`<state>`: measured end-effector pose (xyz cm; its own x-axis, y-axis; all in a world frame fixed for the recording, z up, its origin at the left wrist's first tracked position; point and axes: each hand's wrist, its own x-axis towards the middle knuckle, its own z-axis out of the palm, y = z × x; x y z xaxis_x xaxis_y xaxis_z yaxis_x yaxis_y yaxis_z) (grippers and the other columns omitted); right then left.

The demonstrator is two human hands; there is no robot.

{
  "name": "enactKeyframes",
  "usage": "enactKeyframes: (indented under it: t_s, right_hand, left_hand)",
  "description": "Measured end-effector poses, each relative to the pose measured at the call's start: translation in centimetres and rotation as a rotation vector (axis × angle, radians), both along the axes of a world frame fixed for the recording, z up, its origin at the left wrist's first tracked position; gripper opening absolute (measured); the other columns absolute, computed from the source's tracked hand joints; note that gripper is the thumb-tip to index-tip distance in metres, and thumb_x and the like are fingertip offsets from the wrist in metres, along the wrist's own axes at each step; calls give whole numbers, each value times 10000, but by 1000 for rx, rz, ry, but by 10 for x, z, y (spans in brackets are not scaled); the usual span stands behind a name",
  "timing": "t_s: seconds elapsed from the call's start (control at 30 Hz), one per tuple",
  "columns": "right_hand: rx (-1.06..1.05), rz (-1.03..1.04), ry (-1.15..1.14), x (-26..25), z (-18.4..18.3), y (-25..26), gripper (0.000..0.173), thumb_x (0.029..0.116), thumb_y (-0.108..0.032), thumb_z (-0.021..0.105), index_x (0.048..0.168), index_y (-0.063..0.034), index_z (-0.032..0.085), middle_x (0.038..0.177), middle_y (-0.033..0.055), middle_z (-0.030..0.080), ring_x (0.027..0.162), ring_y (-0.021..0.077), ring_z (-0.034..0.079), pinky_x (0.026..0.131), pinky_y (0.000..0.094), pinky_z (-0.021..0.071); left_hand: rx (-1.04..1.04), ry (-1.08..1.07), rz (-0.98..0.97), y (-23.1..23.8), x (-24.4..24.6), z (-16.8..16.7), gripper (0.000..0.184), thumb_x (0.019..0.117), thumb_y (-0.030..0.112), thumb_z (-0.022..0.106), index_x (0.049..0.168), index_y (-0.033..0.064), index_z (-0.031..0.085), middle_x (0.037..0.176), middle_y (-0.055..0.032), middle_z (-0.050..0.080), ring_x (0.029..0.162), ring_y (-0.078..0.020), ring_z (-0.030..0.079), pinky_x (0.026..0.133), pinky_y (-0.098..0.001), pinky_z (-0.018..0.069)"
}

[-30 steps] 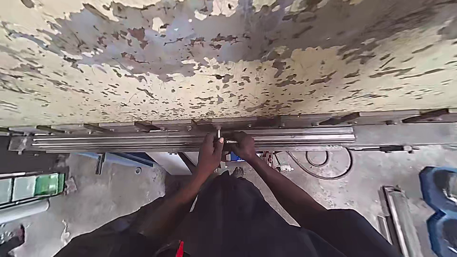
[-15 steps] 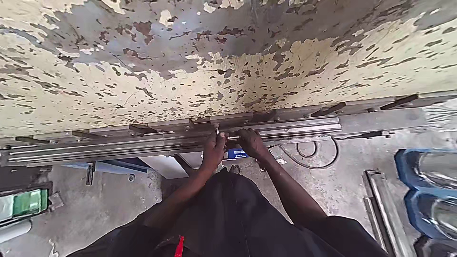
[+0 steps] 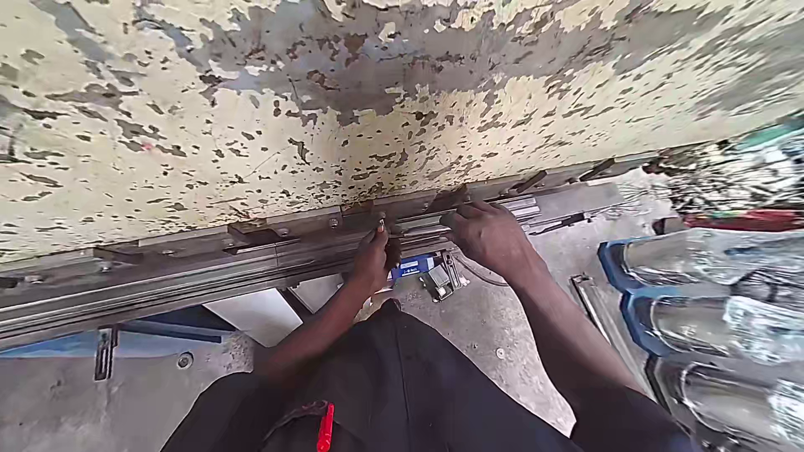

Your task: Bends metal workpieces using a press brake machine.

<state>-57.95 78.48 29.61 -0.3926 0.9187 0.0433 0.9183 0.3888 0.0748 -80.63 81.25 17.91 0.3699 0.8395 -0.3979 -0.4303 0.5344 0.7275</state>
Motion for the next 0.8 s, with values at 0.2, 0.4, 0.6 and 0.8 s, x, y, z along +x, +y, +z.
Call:
enactKeyframes:
  t_s: [0.2, 0.4, 0.6, 0.8]
  right_hand:
    - [38, 69, -131, -37, 53, 4, 133, 948, -213, 723, 1064, -147, 729, 981, 85, 713, 955, 326, 691, 755, 513, 570]
    - [45, 321, -297, -118, 102, 32, 145, 992, -20, 540, 925, -44, 666, 853, 164, 641, 913, 391, 642, 781, 558, 513]
    - [34, 311, -394, -98, 95, 57, 185, 1009, -176, 599, 906, -46, 681, 833, 173, 661, 873, 394, 666, 846, 602, 492]
    - [214, 261, -204, -28, 42, 35, 389, 1045, -448, 544, 1012, -82, 671, 876, 140, 657, 828, 364, 643, 707, 527, 487]
  left_hand:
    - [-155, -261, -61, 6, -3, 3, 446, 1118, 439, 288, 1057, 140, 613, 685, 8, 536, 499, -82, 475, 468, -220, 435]
    - [-338, -733, -72, 12, -7, 3, 380, 1084, 405, 402, 859, 160, 587, 590, 50, 446, 407, -45, 386, 388, -171, 367]
    - [-360, -657, -45, 17, -6, 13, 347, 1099, 407, 378, 985, 139, 566, 675, 25, 485, 415, -40, 401, 375, -161, 378]
    - [-256, -304, 2, 16, 1, 16, 375, 1096, 449, 388, 997, 144, 583, 652, 6, 516, 415, -61, 405, 374, -185, 364]
